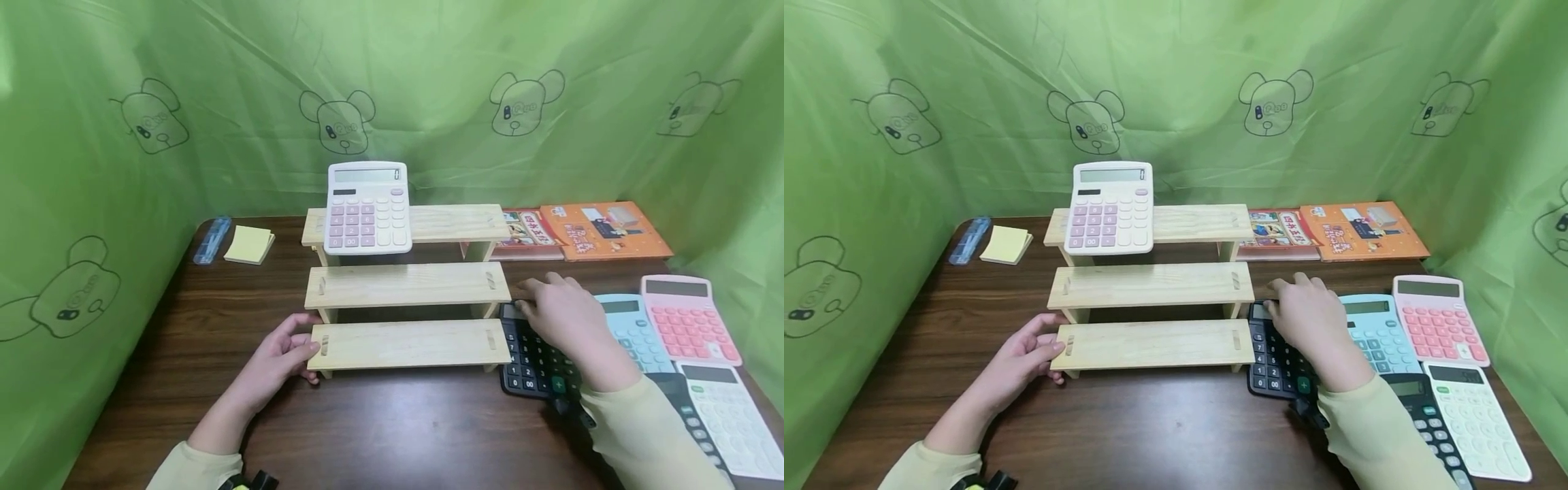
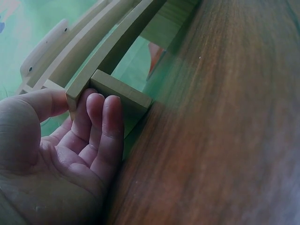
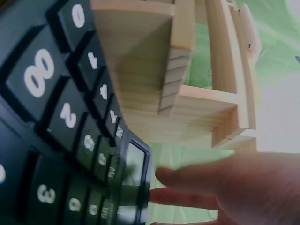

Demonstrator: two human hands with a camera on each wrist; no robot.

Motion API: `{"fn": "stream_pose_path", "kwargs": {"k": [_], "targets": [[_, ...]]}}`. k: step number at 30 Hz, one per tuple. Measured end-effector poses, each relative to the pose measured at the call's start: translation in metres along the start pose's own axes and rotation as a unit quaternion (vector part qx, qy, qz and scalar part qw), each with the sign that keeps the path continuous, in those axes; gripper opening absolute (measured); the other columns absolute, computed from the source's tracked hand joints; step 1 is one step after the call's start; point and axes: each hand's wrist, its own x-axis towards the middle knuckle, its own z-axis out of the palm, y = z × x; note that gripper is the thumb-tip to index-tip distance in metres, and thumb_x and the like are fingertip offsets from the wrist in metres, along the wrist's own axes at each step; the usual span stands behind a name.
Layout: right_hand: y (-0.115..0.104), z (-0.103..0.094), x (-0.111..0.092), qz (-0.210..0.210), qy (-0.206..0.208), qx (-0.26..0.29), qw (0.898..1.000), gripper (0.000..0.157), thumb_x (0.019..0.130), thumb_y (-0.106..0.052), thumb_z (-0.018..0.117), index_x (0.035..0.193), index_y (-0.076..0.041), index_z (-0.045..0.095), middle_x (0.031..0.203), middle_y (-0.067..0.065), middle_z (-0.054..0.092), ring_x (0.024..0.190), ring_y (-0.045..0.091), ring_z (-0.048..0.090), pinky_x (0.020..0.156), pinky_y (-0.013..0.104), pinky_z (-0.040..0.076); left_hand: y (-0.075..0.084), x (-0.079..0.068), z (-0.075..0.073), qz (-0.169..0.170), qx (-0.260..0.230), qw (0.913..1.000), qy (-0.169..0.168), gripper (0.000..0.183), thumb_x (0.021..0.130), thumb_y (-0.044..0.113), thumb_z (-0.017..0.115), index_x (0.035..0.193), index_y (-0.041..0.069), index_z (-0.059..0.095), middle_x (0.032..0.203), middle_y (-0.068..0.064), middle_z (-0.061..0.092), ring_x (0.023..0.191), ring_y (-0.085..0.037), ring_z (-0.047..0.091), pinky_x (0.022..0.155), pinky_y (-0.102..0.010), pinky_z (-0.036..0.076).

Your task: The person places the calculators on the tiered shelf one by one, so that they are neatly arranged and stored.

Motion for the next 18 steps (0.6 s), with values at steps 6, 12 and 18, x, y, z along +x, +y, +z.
{"fn": "stream_pose_path", "kwargs": {"k": [6, 12, 18], "targets": [[-0.005, -0.005, -0.005, 0.025, -0.082, -0.001, 0.996, 0.074, 0.085, -0.057, 0.065, 0.136, -0.005, 0.052, 0.121, 0.026, 0.047, 0.108, 0.047, 0.043, 0.066, 0.061, 0.049, 0.001, 0.002, 0.000, 0.000, 0.003, 1.0000, 0.004, 0.043, 0.099, 0.016, 0.057, 0.134, 0.005, 0.036, 0.099, -0.027, 0.064, 0.066, -0.031, 0.065, 0.060, -0.050, 0.058], [-0.006, -0.003, -0.005, -0.006, -0.109, -0.008, 0.994, 0.080, 0.083, -0.055, 0.068, 0.142, -0.007, 0.046, 0.132, 0.026, 0.040, 0.117, 0.047, 0.033, 0.061, 0.060, 0.050, 0.000, 0.002, 0.001, -0.002, 0.001, 1.0000, 0.002, 0.043, 0.099, 0.016, 0.057, 0.135, 0.005, 0.036, 0.100, -0.028, 0.063, 0.068, -0.032, 0.065, 0.061, -0.050, 0.058], [-0.003, 0.006, -0.006, -0.031, -0.148, -0.012, 0.988, 0.104, 0.078, -0.054, 0.074, 0.154, -0.008, 0.020, 0.154, 0.024, 0.018, 0.134, 0.051, 0.018, 0.074, 0.070, 0.047, -0.002, 0.002, 0.001, -0.002, 0.001, 1.0000, 0.003, 0.043, 0.099, 0.015, 0.057, 0.135, 0.004, 0.036, 0.101, -0.028, 0.063, 0.069, -0.034, 0.065, 0.060, -0.051, 0.058]]}}
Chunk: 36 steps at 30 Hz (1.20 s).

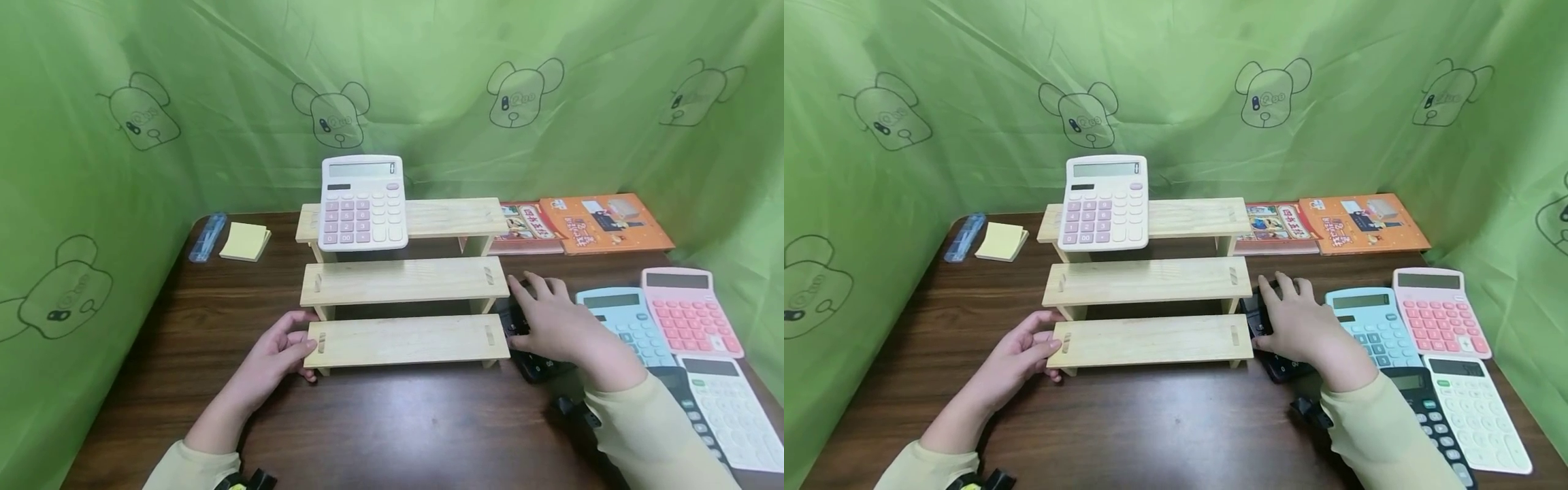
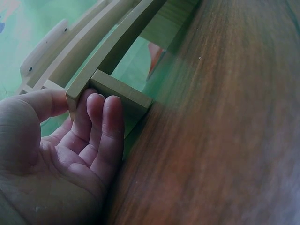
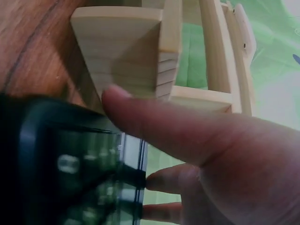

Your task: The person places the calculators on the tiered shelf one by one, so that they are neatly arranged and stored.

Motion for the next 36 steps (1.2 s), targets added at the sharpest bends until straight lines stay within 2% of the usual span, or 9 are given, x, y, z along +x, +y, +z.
{"fn": "stream_pose_path", "kwargs": {"k": [3, 7, 10, 14, 17, 24, 28, 36], "targets": [[0.001, 0.004, 0.001, -0.009, -0.007, 0.007, 1.000, 0.115, 0.076, -0.055, 0.076, 0.155, -0.006, 0.008, 0.156, 0.024, 0.011, 0.136, 0.051, 0.014, 0.077, 0.069, 0.047, 0.000, 0.000, 0.000, 0.001, -0.001, 1.0000, -0.001, 0.043, 0.099, 0.015, 0.057, 0.135, 0.004, 0.036, 0.100, -0.028, 0.063, 0.069, -0.034, 0.065, 0.060, -0.051, 0.058], [0.001, 0.006, 0.003, -0.011, -0.002, 0.014, 1.000, 0.120, 0.074, -0.056, 0.076, 0.155, -0.004, 0.004, 0.156, 0.027, 0.006, 0.137, 0.051, 0.011, 0.081, 0.070, 0.045, 0.001, 0.000, 0.000, 0.000, -0.001, 1.0000, -0.001, 0.043, 0.099, 0.015, 0.057, 0.135, 0.004, 0.036, 0.100, -0.028, 0.063, 0.069, -0.035, 0.065, 0.060, -0.051, 0.057], [0.001, 0.008, 0.005, -0.007, -0.003, 0.013, 1.000, 0.122, 0.072, -0.064, 0.073, 0.155, -0.004, 0.006, 0.157, 0.027, 0.003, 0.139, 0.050, 0.008, 0.083, 0.072, 0.042, 0.001, 0.000, 0.000, -0.001, 0.000, 1.0000, 0.000, 0.043, 0.099, 0.015, 0.056, 0.135, 0.004, 0.036, 0.101, -0.029, 0.063, 0.070, -0.036, 0.065, 0.060, -0.051, 0.057], [0.002, 0.011, 0.007, -0.004, -0.010, 0.005, 1.000, 0.131, 0.066, -0.082, 0.062, 0.155, -0.007, 0.003, 0.158, 0.025, 0.000, 0.140, 0.048, 0.006, 0.084, 0.077, 0.037, 0.001, 0.000, 0.000, 0.000, 0.003, 1.0000, -0.002, 0.043, 0.099, 0.015, 0.056, 0.135, 0.003, 0.035, 0.101, -0.029, 0.063, 0.069, -0.036, 0.065, 0.060, -0.051, 0.057], [0.003, 0.012, 0.008, -0.006, -0.009, -0.002, 1.000, 0.134, 0.063, -0.088, 0.057, 0.155, -0.008, 0.002, 0.158, 0.025, 0.000, 0.140, 0.048, 0.006, 0.083, 0.078, 0.036, 0.001, 0.000, -0.001, 0.001, 0.004, 1.0000, -0.002, 0.043, 0.099, 0.016, 0.056, 0.135, 0.003, 0.035, 0.100, -0.029, 0.063, 0.068, -0.036, 0.065, 0.060, -0.051, 0.057], [0.004, 0.013, 0.009, -0.001, -0.008, -0.010, 1.000, 0.123, 0.070, -0.087, 0.050, 0.154, -0.005, 0.016, 0.157, 0.025, 0.008, 0.137, 0.047, 0.014, 0.084, 0.081, 0.031, 0.000, 0.000, -0.001, 0.000, 0.002, 1.0000, -0.004, 0.044, 0.099, 0.015, 0.056, 0.135, 0.003, 0.034, 0.102, -0.029, 0.063, 0.070, -0.037, 0.065, 0.061, -0.052, 0.057], [0.006, 0.011, 0.008, -0.008, -0.008, -0.002, 1.000, 0.120, 0.069, -0.089, 0.048, 0.153, -0.005, 0.025, 0.156, 0.023, 0.014, 0.136, 0.046, 0.017, 0.086, 0.083, 0.026, 0.000, 0.000, -0.001, 0.001, 0.002, 1.0000, -0.005, 0.043, 0.100, 0.015, 0.055, 0.136, 0.003, 0.034, 0.102, -0.029, 0.063, 0.071, -0.037, 0.065, 0.061, -0.052, 0.057], [0.008, 0.007, 0.008, -0.013, 0.013, 0.011, 1.000, 0.114, 0.066, -0.089, 0.051, 0.146, -0.009, 0.040, 0.140, 0.021, 0.034, 0.126, 0.045, 0.028, 0.081, 0.078, 0.033, 0.000, 0.000, -0.001, 0.006, 0.001, 1.0000, -0.007, 0.043, 0.100, 0.014, 0.055, 0.136, 0.002, 0.034, 0.102, -0.029, 0.063, 0.070, -0.035, 0.065, 0.060, -0.051, 0.057]]}}
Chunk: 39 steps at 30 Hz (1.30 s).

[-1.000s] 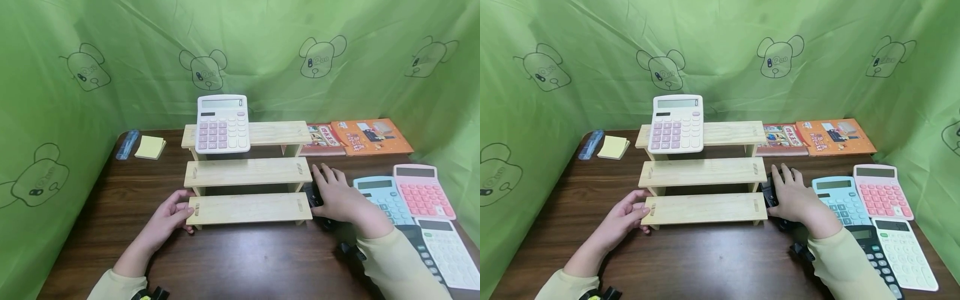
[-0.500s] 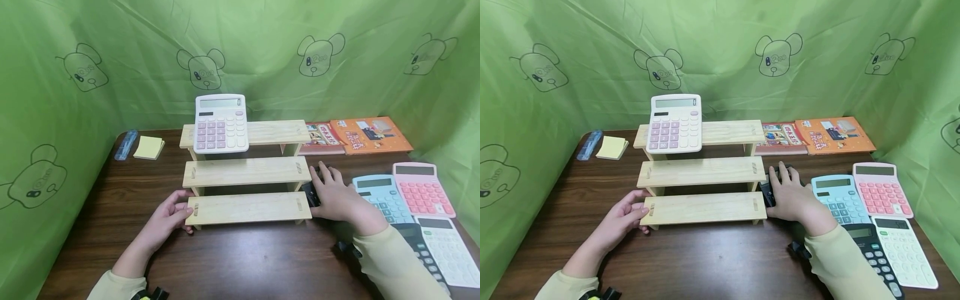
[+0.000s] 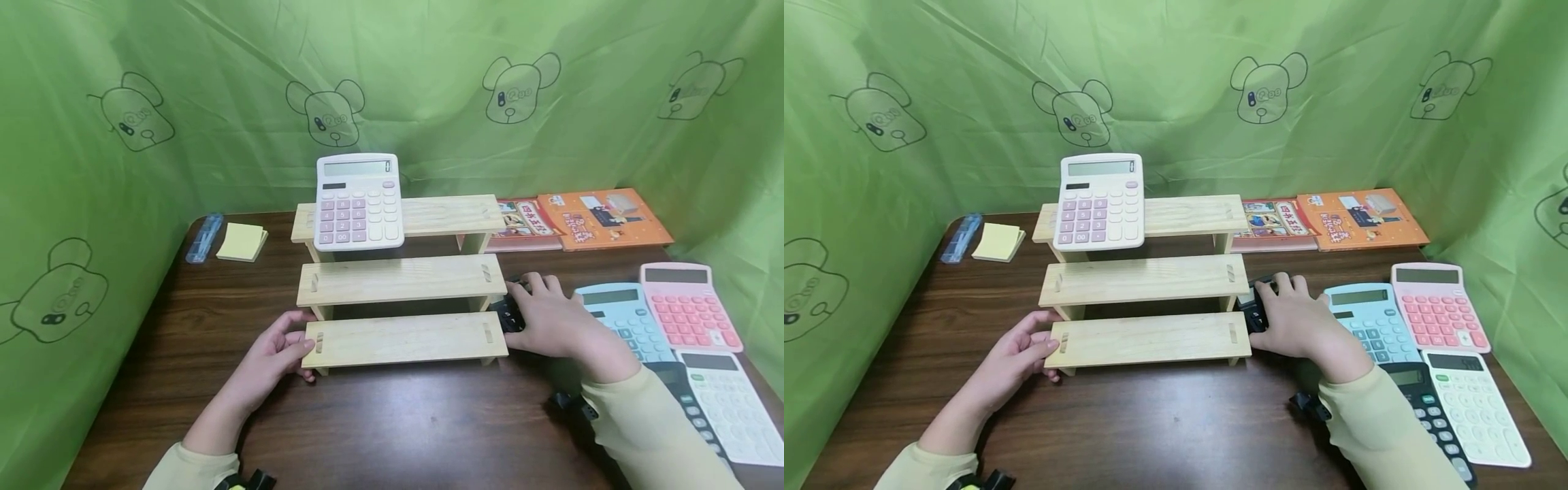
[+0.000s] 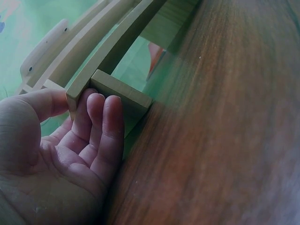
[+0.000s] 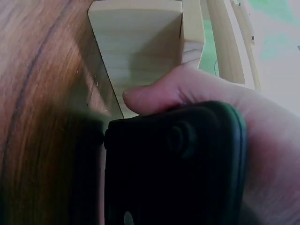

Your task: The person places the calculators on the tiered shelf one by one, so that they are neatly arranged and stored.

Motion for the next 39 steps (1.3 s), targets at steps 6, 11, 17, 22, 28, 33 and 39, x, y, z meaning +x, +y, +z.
{"fn": "stream_pose_path", "kwargs": {"k": [6, 11, 17, 22, 28, 33, 39], "targets": [[0.001, -0.005, 0.000, 0.004, -0.003, 0.018, 1.000, 0.097, 0.073, -0.071, 0.064, 0.144, -0.008, 0.044, 0.138, 0.020, 0.038, 0.123, 0.044, 0.031, 0.076, 0.074, 0.039, 0.000, -0.001, -0.001, -0.006, 0.003, 1.0000, 0.003, 0.044, 0.099, 0.015, 0.056, 0.136, 0.003, 0.034, 0.102, -0.029, 0.063, 0.070, -0.035, 0.065, 0.061, -0.052, 0.057], [0.001, -0.009, 0.001, 0.038, 0.032, 0.058, 0.997, 0.085, 0.076, -0.056, 0.068, 0.143, -0.009, 0.043, 0.136, 0.021, 0.036, 0.119, 0.044, 0.029, 0.069, 0.069, 0.040, 0.001, 0.000, -0.001, -0.011, 0.006, 0.9999, 0.008, 0.045, 0.099, 0.017, 0.057, 0.136, 0.004, 0.035, 0.103, -0.028, 0.063, 0.070, -0.034, 0.065, 0.062, -0.051, 0.058], [0.001, -0.014, 0.001, 0.057, 0.077, 0.089, 0.991, 0.085, 0.078, -0.053, 0.069, 0.145, -0.009, 0.040, 0.141, 0.022, 0.029, 0.122, 0.046, 0.024, 0.073, 0.073, 0.036, 0.001, 0.000, -0.001, -0.004, 0.000, 1.0000, 0.000, 0.044, 0.100, 0.015, 0.055, 0.137, 0.003, 0.034, 0.103, -0.030, 0.062, 0.071, -0.035, 0.065, 0.062, -0.051, 0.057], [0.002, -0.020, 0.000, 0.059, 0.099, 0.103, 0.988, 0.087, 0.078, -0.051, 0.072, 0.146, -0.010, 0.037, 0.140, 0.022, 0.030, 0.121, 0.047, 0.025, 0.076, 0.073, 0.035, 0.000, -0.001, -0.001, -0.004, -0.001, 1.0000, 0.004, 0.044, 0.100, 0.016, 0.056, 0.136, 0.003, 0.034, 0.103, -0.029, 0.062, 0.070, -0.034, 0.065, 0.062, -0.051, 0.057], [0.005, -0.029, -0.004, 0.060, 0.126, 0.132, 0.981, 0.097, 0.077, -0.052, 0.074, 0.152, -0.012, 0.025, 0.143, 0.024, 0.029, 0.122, 0.049, 0.024, 0.076, 0.074, 0.036, 0.000, -0.001, -0.001, -0.007, 0.003, 1.0000, 0.006, 0.044, 0.100, 0.017, 0.056, 0.136, 0.004, 0.035, 0.103, -0.029, 0.062, 0.070, -0.034, 0.065, 0.062, -0.051, 0.058], [0.007, -0.036, -0.008, 0.069, 0.169, 0.155, 0.971, 0.109, 0.076, -0.054, 0.074, 0.155, -0.011, 0.012, 0.142, 0.028, 0.030, 0.121, 0.051, 0.023, 0.073, 0.072, 0.035, 0.000, 0.000, -0.001, -0.011, 0.008, 0.9999, 0.006, 0.044, 0.100, 0.018, 0.056, 0.136, 0.004, 0.035, 0.103, -0.028, 0.063, 0.069, -0.033, 0.065, 0.063, -0.051, 0.058], [0.009, -0.038, -0.008, 0.062, 0.229, 0.198, 0.951, 0.112, 0.076, -0.046, 0.077, 0.156, -0.013, 0.006, 0.133, 0.030, 0.033, 0.119, 0.049, 0.022, 0.074, 0.068, 0.033, -0.001, 0.000, -0.001, -0.005, 0.003, 1.0000, 0.001, 0.044, 0.100, 0.017, 0.055, 0.136, 0.004, 0.034, 0.103, -0.029, 0.063, 0.070, -0.035, 0.065, 0.062, -0.051, 0.058]]}}
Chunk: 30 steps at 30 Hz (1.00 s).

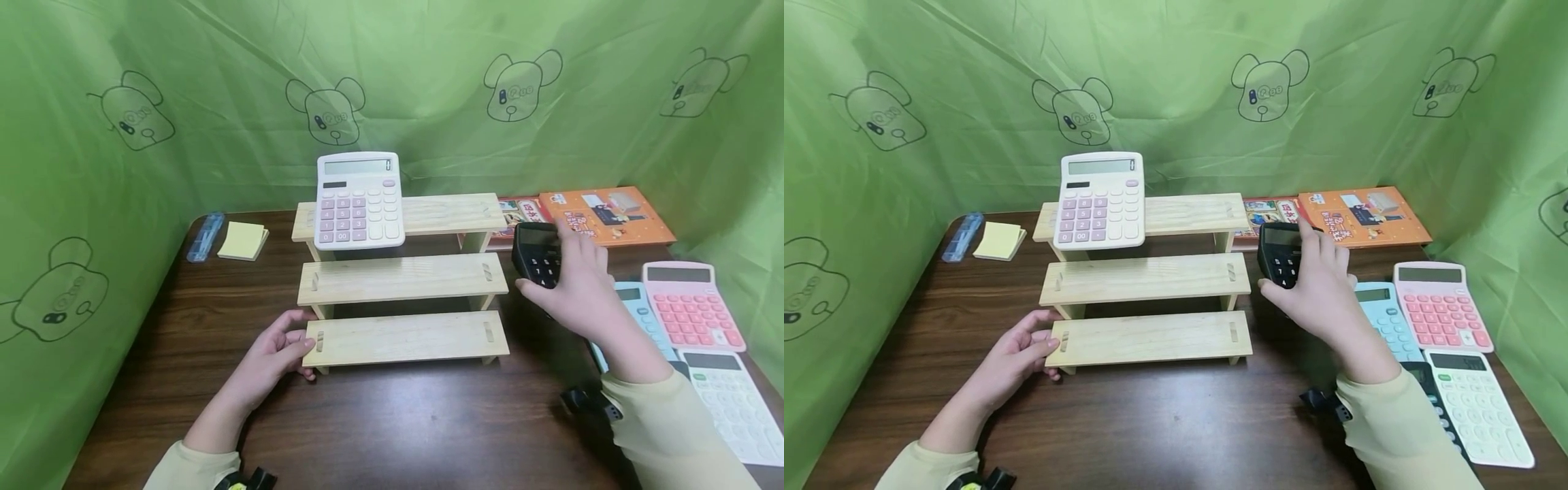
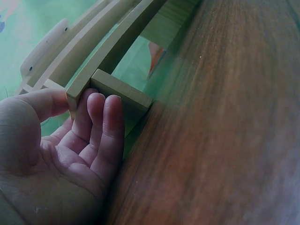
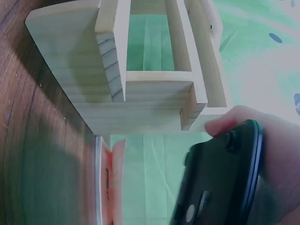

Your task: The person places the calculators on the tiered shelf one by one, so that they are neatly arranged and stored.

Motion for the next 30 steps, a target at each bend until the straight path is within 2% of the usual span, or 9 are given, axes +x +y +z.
{"fn": "stream_pose_path", "kwargs": {"k": [7, 12, 20, 24, 30], "targets": [[-0.005, -0.003, 0.002, -0.021, 0.066, 0.070, 0.995, 0.100, 0.076, -0.031, 0.080, 0.152, -0.008, 0.020, 0.137, 0.027, 0.032, 0.124, 0.046, 0.022, 0.090, 0.064, 0.026, 0.000, -0.002, 0.001, -0.002, 0.000, 1.0000, 0.001, 0.044, 0.100, 0.017, 0.056, 0.137, 0.005, 0.035, 0.104, -0.027, 0.063, 0.070, -0.034, 0.065, 0.063, -0.051, 0.058], [-0.010, -0.008, 0.004, -0.027, 0.110, 0.097, 0.989, 0.087, 0.075, -0.028, 0.080, 0.147, -0.009, 0.033, 0.139, 0.021, 0.034, 0.129, 0.038, 0.022, 0.097, 0.062, 0.023, 0.001, 0.001, 0.001, 0.003, -0.001, 1.0000, 0.006, 0.045, 0.099, 0.017, 0.057, 0.136, 0.006, 0.036, 0.103, -0.027, 0.064, 0.068, -0.034, 0.065, 0.061, -0.052, 0.057], [-0.029, -0.010, 0.009, -0.025, 0.156, 0.107, 0.982, 0.077, 0.074, -0.028, 0.079, 0.140, -0.010, 0.044, 0.144, 0.012, 0.032, 0.132, 0.032, 0.019, 0.097, 0.060, 0.026, -0.002, 0.002, 0.002, -0.008, 0.000, 0.9999, 0.012, 0.052, 0.098, 0.017, 0.058, 0.143, 0.012, 0.031, 0.102, -0.027, 0.064, 0.068, -0.035, 0.066, 0.062, -0.053, 0.057], [-0.045, -0.008, 0.015, -0.042, 0.183, 0.111, 0.976, 0.077, 0.071, -0.031, 0.083, 0.137, -0.014, 0.047, 0.145, 0.009, 0.031, 0.131, 0.030, 0.019, 0.100, 0.060, 0.026, -0.002, 0.001, 0.000, -0.007, 0.008, 0.9998, 0.017, 0.051, 0.098, 0.018, 0.058, 0.142, 0.012, 0.033, 0.102, -0.027, 0.064, 0.064, -0.034, 0.065, 0.061, -0.052, 0.057], [-0.063, -0.002, 0.020, -0.070, 0.200, 0.099, 0.972, 0.079, 0.068, -0.031, 0.083, 0.137, -0.016, 0.047, 0.143, 0.010, 0.032, 0.130, 0.029, 0.020, 0.099, 0.058, 0.028, 0.000, 0.000, -0.001, -0.011, 0.008, 0.9998, 0.015, 0.052, 0.098, 0.018, 0.058, 0.143, 0.012, 0.032, 0.102, -0.027, 0.064, 0.065, -0.034, 0.065, 0.062, -0.052, 0.057]]}}
